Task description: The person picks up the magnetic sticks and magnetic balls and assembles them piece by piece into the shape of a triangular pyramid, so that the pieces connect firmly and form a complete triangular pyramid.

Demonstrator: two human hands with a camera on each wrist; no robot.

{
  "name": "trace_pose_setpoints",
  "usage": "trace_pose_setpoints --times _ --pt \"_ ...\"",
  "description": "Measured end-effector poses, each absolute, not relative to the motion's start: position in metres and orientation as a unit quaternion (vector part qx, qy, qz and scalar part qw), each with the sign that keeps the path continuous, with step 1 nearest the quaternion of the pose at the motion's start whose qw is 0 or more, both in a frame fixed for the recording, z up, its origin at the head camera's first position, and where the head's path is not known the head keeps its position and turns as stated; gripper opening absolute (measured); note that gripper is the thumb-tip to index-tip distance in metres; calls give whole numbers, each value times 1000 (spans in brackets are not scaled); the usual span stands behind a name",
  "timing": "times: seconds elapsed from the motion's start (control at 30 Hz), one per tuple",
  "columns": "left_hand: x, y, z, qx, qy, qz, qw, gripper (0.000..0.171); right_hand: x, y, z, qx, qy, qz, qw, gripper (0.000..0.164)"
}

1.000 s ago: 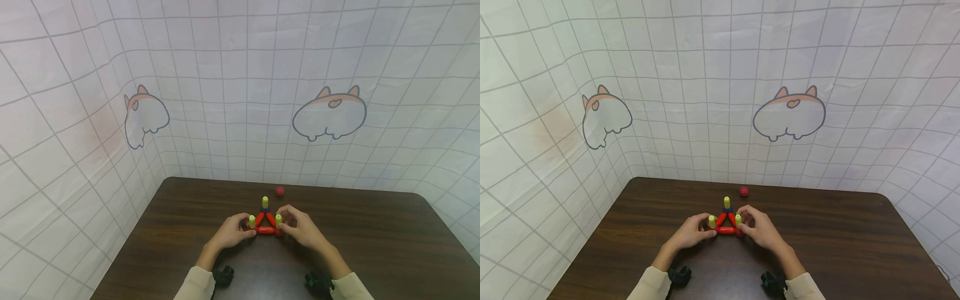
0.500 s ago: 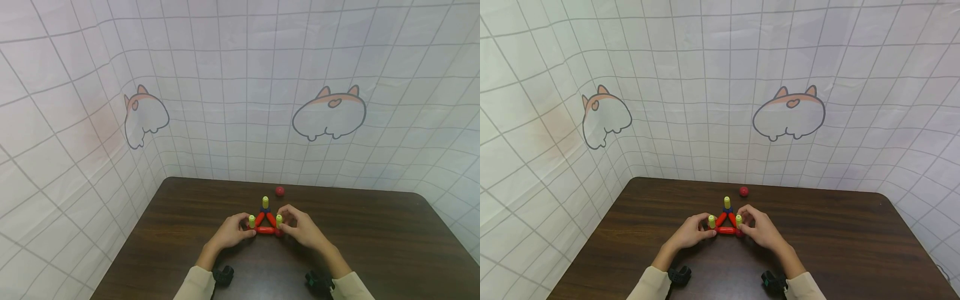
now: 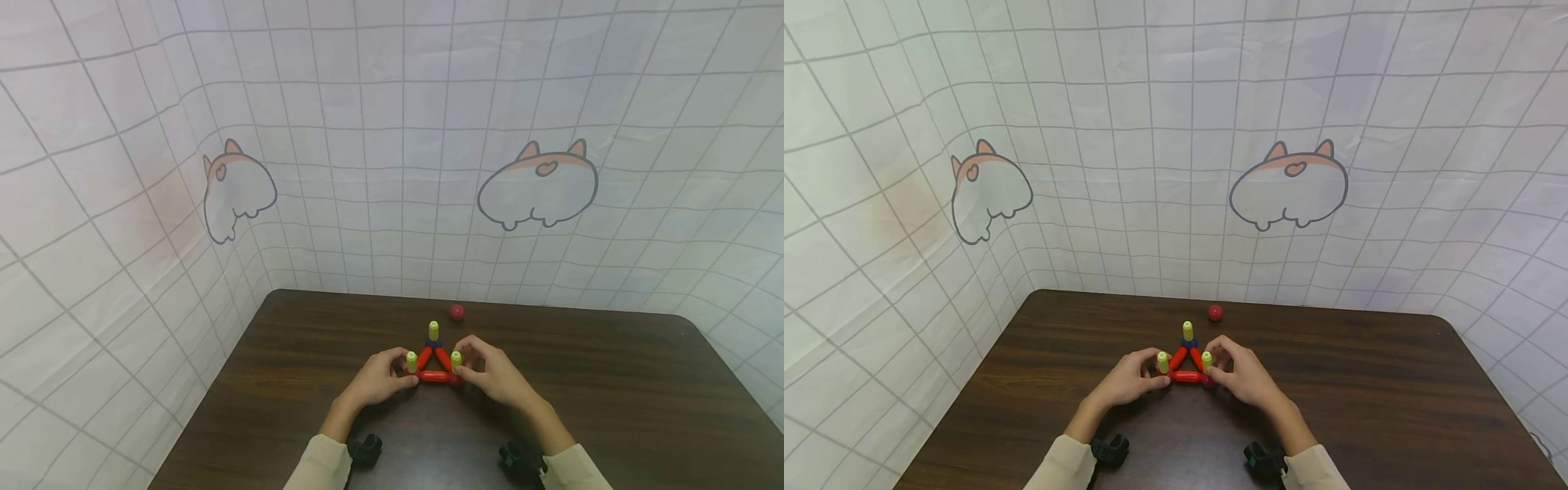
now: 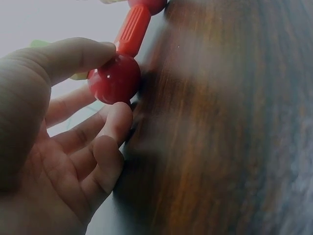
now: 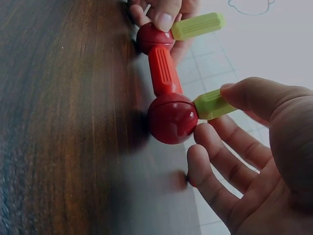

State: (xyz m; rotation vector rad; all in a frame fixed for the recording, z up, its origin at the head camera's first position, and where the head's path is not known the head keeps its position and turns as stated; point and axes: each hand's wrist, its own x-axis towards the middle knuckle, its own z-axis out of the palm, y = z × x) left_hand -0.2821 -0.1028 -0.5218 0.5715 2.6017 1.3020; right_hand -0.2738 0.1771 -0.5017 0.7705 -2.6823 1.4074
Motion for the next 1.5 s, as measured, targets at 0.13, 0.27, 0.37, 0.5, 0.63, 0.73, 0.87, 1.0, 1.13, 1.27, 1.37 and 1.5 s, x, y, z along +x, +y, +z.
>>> trace_pose_setpoints --times 0.13,0.27,0.37,0.5,0.63,0.73,0.87,1.0,1.13,1.27,1.37,1.5 --pt "-283 -109 -521 199 855 468 103 35 -276 179 -504 249 -864 437 2 23" --pt "-285 -115 -521 210 829 502 126 29 -277 182 -505 251 -869 426 -12 22" --pt "-286 -117 -520 216 821 511 138 24 -278 184 -506 252 -872 419 -20 23" --pt "-286 -118 -519 216 820 510 146 24 -278 185 -507 260 -871 416 -20 25" --pt "-286 -117 -520 211 824 505 148 26 -278 185 -508 272 -865 420 -19 28" --pt "-286 -116 -521 209 829 499 141 26 -278 183 -508 274 -863 423 -20 28" --pt "-286 -113 -521 207 834 496 127 24 -277 181 -508 271 -864 424 -14 25" --pt "-284 -110 -521 202 839 492 115 22 -276 179 -507 269 -867 420 -7 22" --pt "-284 -108 -522 199 846 484 104 23 -276 177 -508 261 -872 415 -4 20" --pt "-284 -105 -522 195 851 479 97 23 -275 174 -508 241 -878 412 -12 19" --pt "-284 -103 -522 191 852 478 94 23 -275 172 -509 226 -884 409 -16 18" --pt "-283 -102 -521 191 852 479 93 22 -274 169 -511 211 -890 405 -7 15"
